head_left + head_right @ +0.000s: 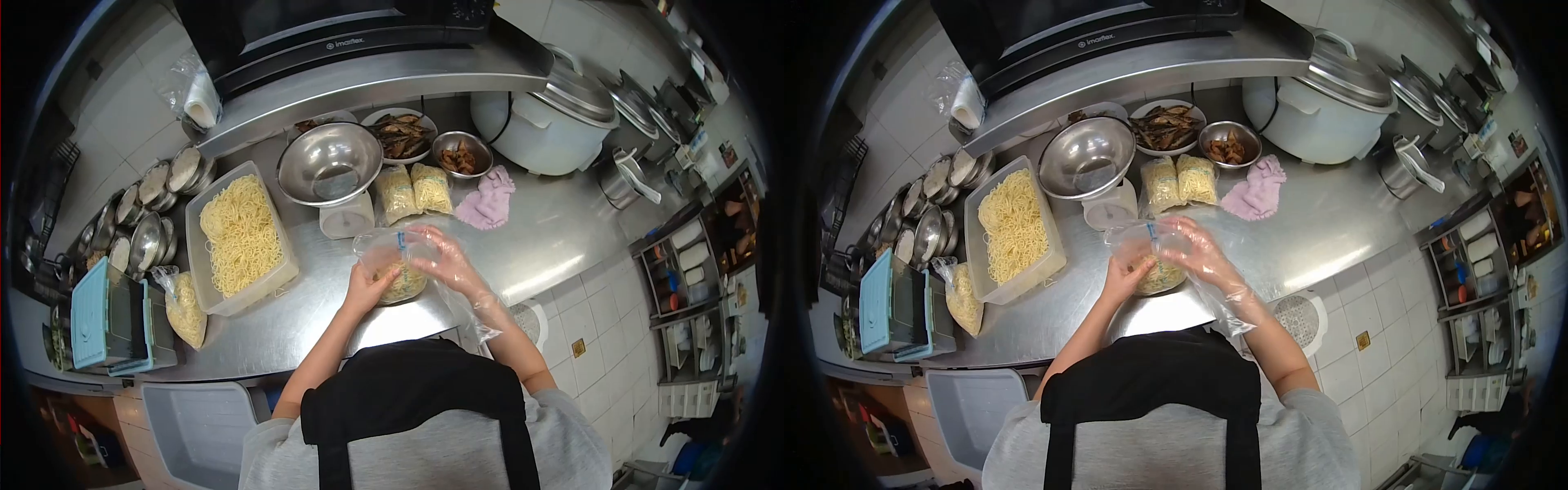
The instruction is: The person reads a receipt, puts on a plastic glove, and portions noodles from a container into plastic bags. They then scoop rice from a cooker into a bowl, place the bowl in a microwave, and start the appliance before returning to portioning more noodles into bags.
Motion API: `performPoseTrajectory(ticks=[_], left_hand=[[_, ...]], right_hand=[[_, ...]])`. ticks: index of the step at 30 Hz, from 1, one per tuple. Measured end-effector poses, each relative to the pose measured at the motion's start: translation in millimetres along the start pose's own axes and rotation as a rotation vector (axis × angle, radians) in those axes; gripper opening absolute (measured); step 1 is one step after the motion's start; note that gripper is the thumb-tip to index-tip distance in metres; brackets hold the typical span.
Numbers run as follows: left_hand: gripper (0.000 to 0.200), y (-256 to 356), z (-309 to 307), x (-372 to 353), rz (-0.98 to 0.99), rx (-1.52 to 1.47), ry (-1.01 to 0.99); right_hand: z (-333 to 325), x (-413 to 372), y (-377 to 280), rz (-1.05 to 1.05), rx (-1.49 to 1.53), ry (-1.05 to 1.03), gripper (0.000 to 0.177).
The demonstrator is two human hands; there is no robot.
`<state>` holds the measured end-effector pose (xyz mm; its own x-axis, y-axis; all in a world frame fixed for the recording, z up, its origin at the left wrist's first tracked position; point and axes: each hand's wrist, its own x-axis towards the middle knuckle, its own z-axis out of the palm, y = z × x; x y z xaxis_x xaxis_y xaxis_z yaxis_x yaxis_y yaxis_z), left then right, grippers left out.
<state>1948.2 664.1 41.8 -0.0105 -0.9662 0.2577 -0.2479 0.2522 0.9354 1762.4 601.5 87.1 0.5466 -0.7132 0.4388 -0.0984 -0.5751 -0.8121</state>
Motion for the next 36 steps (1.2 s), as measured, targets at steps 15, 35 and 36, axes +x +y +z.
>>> performPoseTrajectory(ticks=[15,35,36], left_hand=[[0.029,-2.8,17.9,9.2,-0.079,0.026,0.296],[0.012,0.9,10.1,7.2,-0.117,-0.198,0.028],[0.011,4.9,11.7,7.0,-0.101,-0.282,0.029]], right_hand=[[7.9,-2.7,30.5,0.189,0.238,-0.051,0.029],[35.4,-24.9,20.2,0.111,-0.075,0.23,0.021],[32.5,-24.0,15.0,0.069,-0.105,0.232,0.022]])
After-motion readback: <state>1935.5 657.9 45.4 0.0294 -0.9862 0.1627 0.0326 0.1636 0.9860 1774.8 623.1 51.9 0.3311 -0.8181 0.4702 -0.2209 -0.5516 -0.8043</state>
